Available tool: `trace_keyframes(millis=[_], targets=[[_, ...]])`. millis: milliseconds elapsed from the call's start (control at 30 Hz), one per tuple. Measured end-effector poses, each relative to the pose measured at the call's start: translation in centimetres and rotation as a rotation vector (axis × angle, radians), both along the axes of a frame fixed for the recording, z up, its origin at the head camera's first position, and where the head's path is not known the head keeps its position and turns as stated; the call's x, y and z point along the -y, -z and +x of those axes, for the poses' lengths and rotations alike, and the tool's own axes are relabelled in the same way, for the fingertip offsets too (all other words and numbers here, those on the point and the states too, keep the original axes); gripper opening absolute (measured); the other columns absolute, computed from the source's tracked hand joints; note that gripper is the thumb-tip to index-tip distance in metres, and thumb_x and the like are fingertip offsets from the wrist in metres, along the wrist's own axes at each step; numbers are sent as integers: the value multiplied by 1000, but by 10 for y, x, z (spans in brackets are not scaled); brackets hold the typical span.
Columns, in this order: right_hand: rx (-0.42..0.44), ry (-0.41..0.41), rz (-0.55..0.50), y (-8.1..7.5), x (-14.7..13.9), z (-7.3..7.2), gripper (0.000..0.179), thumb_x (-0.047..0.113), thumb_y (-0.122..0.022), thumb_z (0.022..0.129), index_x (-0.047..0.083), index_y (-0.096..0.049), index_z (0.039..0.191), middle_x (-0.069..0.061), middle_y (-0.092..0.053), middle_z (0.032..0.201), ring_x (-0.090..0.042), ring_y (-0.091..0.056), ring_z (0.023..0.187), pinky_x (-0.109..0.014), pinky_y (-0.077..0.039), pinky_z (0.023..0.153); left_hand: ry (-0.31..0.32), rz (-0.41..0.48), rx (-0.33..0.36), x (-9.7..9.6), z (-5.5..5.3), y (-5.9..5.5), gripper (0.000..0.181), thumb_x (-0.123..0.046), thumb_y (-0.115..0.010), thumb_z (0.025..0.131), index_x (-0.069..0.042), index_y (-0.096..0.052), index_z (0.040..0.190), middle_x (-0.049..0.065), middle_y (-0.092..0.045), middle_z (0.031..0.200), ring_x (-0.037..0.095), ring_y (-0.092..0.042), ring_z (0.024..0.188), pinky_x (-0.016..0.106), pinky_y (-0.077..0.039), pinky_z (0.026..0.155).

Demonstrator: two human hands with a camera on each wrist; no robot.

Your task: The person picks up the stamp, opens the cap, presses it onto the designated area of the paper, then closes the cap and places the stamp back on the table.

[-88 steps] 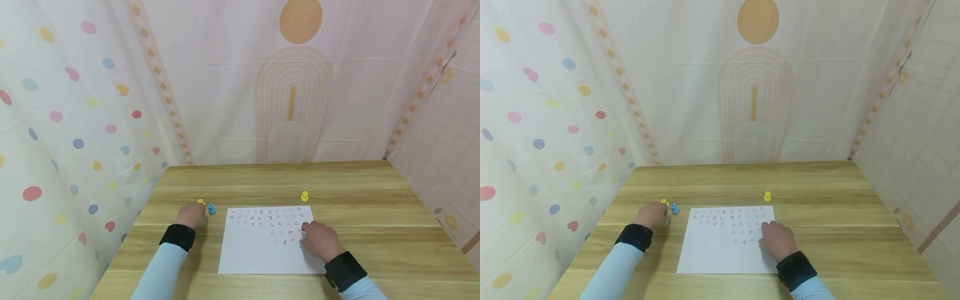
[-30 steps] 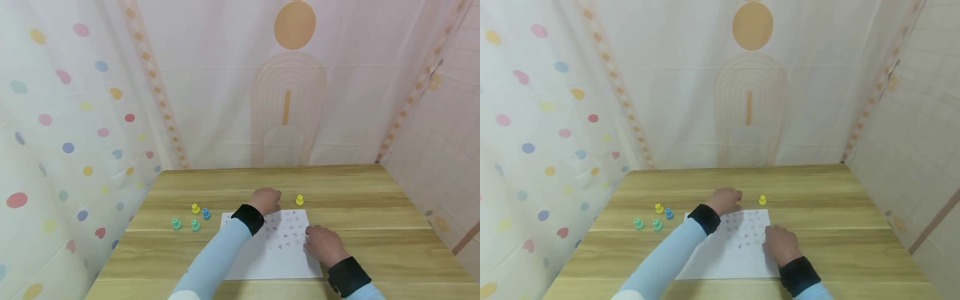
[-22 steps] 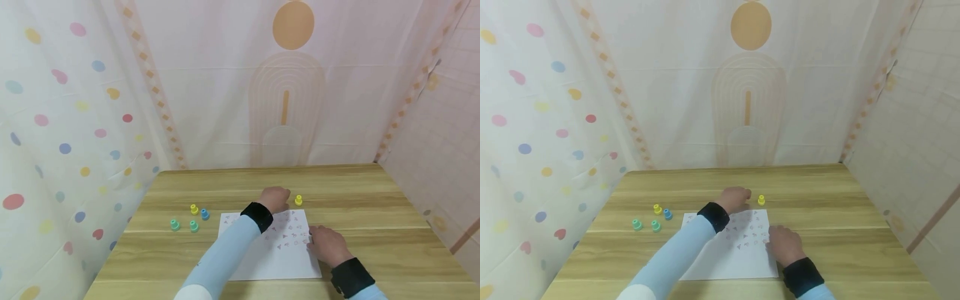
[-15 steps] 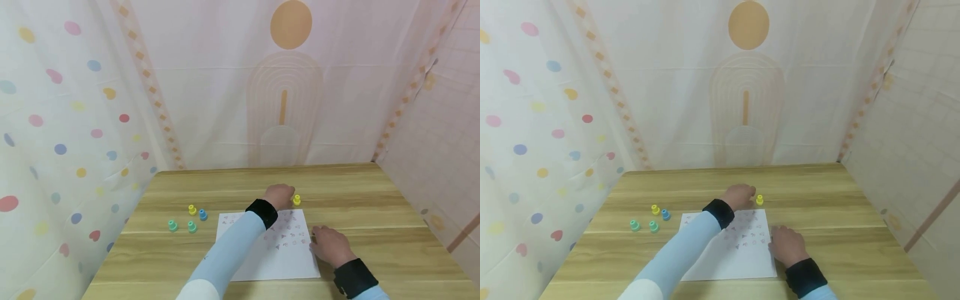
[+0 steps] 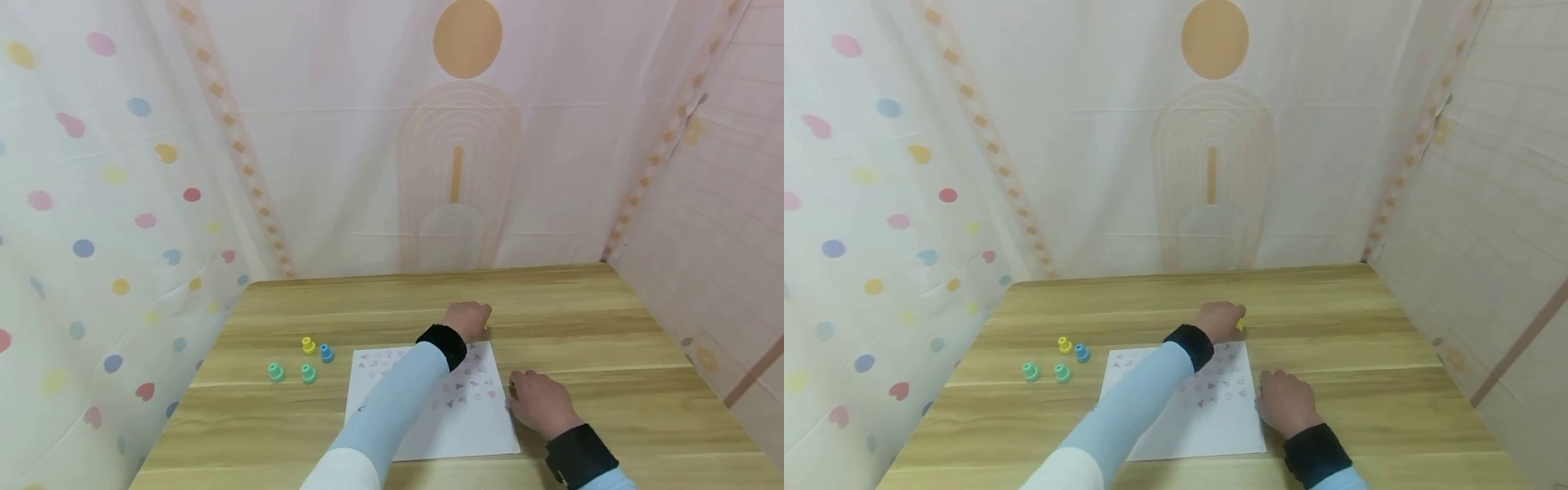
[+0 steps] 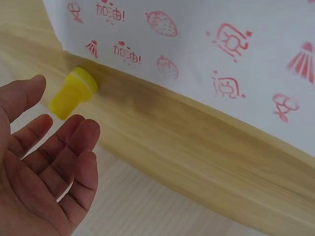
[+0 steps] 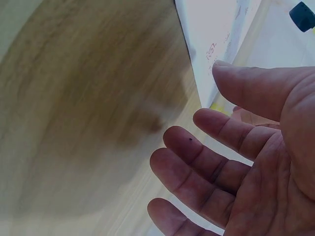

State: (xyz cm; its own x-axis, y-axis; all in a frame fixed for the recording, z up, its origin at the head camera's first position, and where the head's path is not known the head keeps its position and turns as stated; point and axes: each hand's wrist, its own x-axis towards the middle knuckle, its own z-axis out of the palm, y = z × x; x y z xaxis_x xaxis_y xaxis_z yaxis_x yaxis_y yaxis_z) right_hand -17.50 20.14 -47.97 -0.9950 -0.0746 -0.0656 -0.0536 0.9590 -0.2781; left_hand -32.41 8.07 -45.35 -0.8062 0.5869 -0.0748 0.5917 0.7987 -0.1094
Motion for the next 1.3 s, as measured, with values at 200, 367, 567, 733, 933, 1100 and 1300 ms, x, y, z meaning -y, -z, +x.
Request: trace_keyframes(millis=[200, 367, 567, 733, 933, 1100, 1300], targets=[[10, 4, -8, 2, 2, 2, 28, 20, -77, 85, 0, -68, 102, -8, -59, 77, -21, -55, 68, -38, -47, 58, -2, -12, -11, 1, -1, 9, 19, -30, -63, 98, -17, -67, 112, -3, -70, 93, 9, -59, 73, 24, -50, 66], [-2, -2, -8, 2, 2, 3, 27, 19, -77, 85, 0, -68, 102, -8, -60, 77, -21, -55, 68, -39, -47, 58, 17, -18, -25, 3, -4, 19, 13, -20, -62, 99, -17, -67, 111, -3, -70, 97, 8, -62, 81, 22, -52, 72], [-8, -9, -6, 0, 3, 3, 27, 18, -75, 86, -1, -68, 103, -10, -61, 79, -22, -56, 68, -39, -47, 58, 24, -4, -20, 6, -4, 22, 15, -15, -62, 99, -16, -65, 113, -2, -69, 97, 9, -63, 84, 21, -52, 76], [-37, -19, -8, -1, 6, 1, 26, 18, -74, 86, 0, -67, 104, -9, -60, 79, -21, -55, 68, -38, -46, 57, 35, -6, -10, 8, 0, 9, 18, -15, -64, 99, -15, -64, 116, -1, -68, 98, 10, -63, 85, 20, -52, 77], [-36, -18, -28, -5, 8, -3, 29, 19, -74, 88, 0, -67, 108, -9, -62, 83, -20, -55, 69, -37, -47, 59, 24, 48, 37, 11, 3, -3, 22, -17, -68, 96, -14, -64, 117, -1, -69, 99, 9, -63, 86, 20, -52, 77], [-19, -2, -44, -6, 10, -8, 32, 19, -73, 89, -1, -66, 113, -11, -64, 88, -20, -55, 70, -37, -49, 62, 5, 123, 93, 15, 4, -7, 24, -17, -69, 95, -14, -64, 118, -1, -69, 101, 10, -64, 87, 20, -52, 79], [-44, -1, -75, -7, 10, -14, 33, 19, -72, 90, -2, -65, 115, -15, -66, 93, -21, -58, 71, -39, -50, 61, -8, 209, 147, 24, 9, -13, 23, -16, -68, 95, -13, -65, 118, 0, -68, 102, 11, -61, 87, 20, -51, 82]])
